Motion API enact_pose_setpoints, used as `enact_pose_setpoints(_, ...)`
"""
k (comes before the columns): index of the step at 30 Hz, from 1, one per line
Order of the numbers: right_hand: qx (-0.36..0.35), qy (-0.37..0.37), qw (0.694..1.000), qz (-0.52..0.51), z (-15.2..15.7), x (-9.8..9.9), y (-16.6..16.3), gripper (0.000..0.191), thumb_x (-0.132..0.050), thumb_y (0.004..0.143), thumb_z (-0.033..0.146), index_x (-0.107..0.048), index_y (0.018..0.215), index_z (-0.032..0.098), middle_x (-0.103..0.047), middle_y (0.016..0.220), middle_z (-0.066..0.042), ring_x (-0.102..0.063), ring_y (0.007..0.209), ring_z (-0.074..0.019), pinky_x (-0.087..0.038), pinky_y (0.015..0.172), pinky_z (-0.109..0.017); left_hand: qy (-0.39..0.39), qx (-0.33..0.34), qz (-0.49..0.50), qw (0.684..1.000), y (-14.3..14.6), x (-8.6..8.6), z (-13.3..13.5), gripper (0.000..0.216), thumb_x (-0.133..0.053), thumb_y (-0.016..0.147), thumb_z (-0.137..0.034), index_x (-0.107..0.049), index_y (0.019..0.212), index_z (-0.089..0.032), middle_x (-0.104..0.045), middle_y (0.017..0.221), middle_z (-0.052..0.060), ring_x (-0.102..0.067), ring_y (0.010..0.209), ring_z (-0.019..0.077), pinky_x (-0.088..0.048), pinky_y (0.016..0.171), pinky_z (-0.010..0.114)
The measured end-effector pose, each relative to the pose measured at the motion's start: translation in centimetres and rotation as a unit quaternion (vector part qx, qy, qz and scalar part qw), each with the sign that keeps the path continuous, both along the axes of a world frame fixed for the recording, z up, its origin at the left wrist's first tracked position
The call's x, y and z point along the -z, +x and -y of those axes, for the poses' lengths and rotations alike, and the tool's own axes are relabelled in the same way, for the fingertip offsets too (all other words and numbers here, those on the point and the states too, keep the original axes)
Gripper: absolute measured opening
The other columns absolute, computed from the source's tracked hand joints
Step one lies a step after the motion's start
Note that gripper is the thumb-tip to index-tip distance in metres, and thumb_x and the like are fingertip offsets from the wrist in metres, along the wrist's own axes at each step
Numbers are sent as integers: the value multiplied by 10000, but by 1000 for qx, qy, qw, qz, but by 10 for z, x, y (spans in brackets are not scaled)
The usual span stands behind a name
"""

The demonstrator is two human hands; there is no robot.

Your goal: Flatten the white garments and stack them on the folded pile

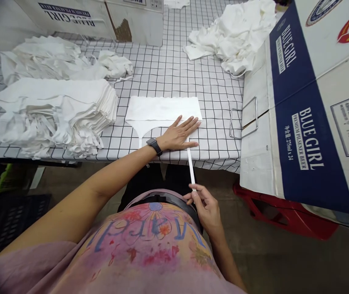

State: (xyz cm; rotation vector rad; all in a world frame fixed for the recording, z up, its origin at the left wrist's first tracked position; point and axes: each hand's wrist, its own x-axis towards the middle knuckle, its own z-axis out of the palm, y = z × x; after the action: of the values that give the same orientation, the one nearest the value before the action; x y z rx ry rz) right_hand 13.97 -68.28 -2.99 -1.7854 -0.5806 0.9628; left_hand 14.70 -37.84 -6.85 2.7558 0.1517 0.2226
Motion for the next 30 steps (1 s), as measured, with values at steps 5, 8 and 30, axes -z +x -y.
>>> enact_pose_setpoints(5,-25,3,997,-68,13,-17,3,291,-663,943,472,-804,1074,253,-813,982,-99,-754,880,-244,-598,869,-397,-12,-8,-2,1000,1,1,0,832,-134,972,-780,-146,1662,-315,-198,1738,-10,-100,1626,220,-1,1339,574)
enact_pose_setpoints(8,-23,43,982,-183,14,-19,7,319,-672,927,446,-806,1156,268,-808,1096,-113,-768,964,-264,-593,933,-434,-9,-14,-2,1000,2,5,-1,790,-135,1001,-724,-173,1660,-289,-189,1740,5,-99,1627,212,5,1341,563)
enact_pose_setpoints(30,43,120,986,-108,-95,-12,40,316,-818,847,413,-820,1128,268,-808,1111,-56,-760,985,-243,-587,870,-365,-214,4,231,949,-102,-61,58,192,-571,956,-143,-674,1105,-208,-686,1143,99,-610,1129,234,-498,1015,440)
